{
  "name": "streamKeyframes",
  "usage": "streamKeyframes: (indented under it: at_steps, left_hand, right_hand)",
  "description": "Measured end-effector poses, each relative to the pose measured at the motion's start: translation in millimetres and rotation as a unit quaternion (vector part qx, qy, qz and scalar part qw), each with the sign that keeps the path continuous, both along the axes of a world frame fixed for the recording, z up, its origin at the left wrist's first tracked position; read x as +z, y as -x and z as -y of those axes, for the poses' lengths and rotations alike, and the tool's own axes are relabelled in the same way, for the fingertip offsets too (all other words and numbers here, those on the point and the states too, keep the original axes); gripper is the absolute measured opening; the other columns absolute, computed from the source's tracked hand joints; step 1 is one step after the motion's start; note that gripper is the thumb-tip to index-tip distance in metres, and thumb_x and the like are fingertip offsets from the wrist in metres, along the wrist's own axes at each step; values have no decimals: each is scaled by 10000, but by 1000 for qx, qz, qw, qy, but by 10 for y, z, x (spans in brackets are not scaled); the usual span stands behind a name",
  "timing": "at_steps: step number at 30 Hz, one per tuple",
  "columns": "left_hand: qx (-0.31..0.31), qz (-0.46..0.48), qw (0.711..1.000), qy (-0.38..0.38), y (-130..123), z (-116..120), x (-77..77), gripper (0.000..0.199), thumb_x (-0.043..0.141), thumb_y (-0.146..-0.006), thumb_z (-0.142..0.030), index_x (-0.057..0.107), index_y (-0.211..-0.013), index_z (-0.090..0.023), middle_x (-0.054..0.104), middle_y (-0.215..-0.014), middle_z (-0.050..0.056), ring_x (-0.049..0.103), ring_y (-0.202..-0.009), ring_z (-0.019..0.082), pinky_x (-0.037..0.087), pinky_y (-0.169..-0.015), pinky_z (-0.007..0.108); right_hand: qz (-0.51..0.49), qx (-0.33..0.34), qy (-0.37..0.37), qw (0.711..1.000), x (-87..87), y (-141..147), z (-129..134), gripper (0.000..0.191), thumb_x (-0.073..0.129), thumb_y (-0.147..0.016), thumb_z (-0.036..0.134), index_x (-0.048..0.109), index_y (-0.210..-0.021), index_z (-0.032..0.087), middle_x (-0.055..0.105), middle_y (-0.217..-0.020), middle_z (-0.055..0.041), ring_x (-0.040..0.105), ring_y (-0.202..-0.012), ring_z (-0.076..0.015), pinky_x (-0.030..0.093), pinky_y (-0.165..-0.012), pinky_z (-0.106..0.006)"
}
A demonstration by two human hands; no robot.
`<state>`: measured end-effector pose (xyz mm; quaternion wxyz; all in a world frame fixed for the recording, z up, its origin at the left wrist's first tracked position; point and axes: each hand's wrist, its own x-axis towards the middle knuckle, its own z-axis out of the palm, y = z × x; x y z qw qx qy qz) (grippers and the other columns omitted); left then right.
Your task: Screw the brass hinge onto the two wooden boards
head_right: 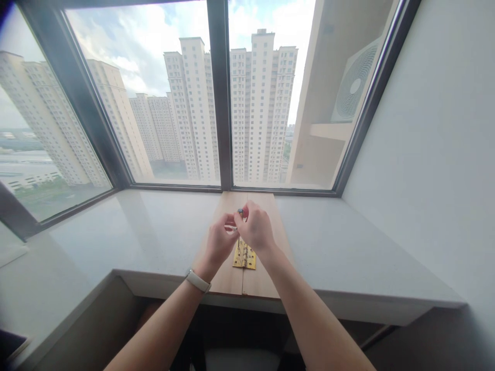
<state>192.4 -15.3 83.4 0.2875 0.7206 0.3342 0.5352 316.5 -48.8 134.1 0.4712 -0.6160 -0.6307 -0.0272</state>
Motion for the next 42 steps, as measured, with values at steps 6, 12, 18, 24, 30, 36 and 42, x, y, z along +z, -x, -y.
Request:
streamKeyframes:
  at_steps: [6,12,18,24,30,36,42]
  left_hand:
    - [37,-31,999,-20,0,9,-10,45,666,-888,-255,672,-920,-222,756,-873,37,709,-781,189,545,-698,292]
    - [46,-29,998,-32,-1,-6,-19,145,649,-929,-349,670,-869,-218,748,-839,28,691,-736,176,532,-701,293]
    - [34,-17,999,-13,-19,-26,-35,146,680,-909,-351,673,-853,-217,752,-845,26,711,-771,180,537,-710,293]
    - [12,-7,1000,-4,-5,-34,-41,157,676,-915,-363,688,-878,-211,754,-863,30,712,-790,179,544,-722,293]
    - [-52,8,999,-2,28,-55,-14,185,628,-955,-348,729,-981,-195,777,-943,58,724,-847,187,562,-788,302]
    - [-138,0,990,14,37,-74,-28,247,574,-986,-315,735,-1140,-209,776,-1078,68,725,-960,210,570,-881,329]
    - [-72,2,997,7,31,-76,-17,196,694,-896,-318,722,-1048,-198,771,-961,57,727,-857,199,589,-781,311]
  right_hand:
    - [8,-24,-16,1000,-11,80,23,200,595,-885,348,489,-757,237,617,-699,-8,538,-596,-167,367,-570,-292]
    - [-49,101,37,993,47,-131,-35,180,696,-840,354,648,-939,212,720,-863,-39,657,-742,-183,500,-655,-298]
    - [-50,189,78,978,115,-302,-133,186,633,-869,255,741,-1015,219,768,-925,-37,708,-849,-191,553,-794,-331]
    - [-35,154,61,986,123,-248,-120,101,648,-850,245,719,-914,215,761,-825,-21,687,-734,-177,536,-748,-314]
    - [3,84,13,996,78,-118,-29,84,643,-871,295,669,-864,215,713,-759,-13,634,-671,-166,460,-647,-284]
    - [41,19,-21,999,17,-97,22,201,627,-898,349,560,-761,217,644,-710,-8,552,-623,-156,380,-610,-281]
    - [79,-12,-19,997,44,-36,27,221,621,-893,319,496,-739,222,603,-700,-1,510,-623,-153,338,-604,-280]
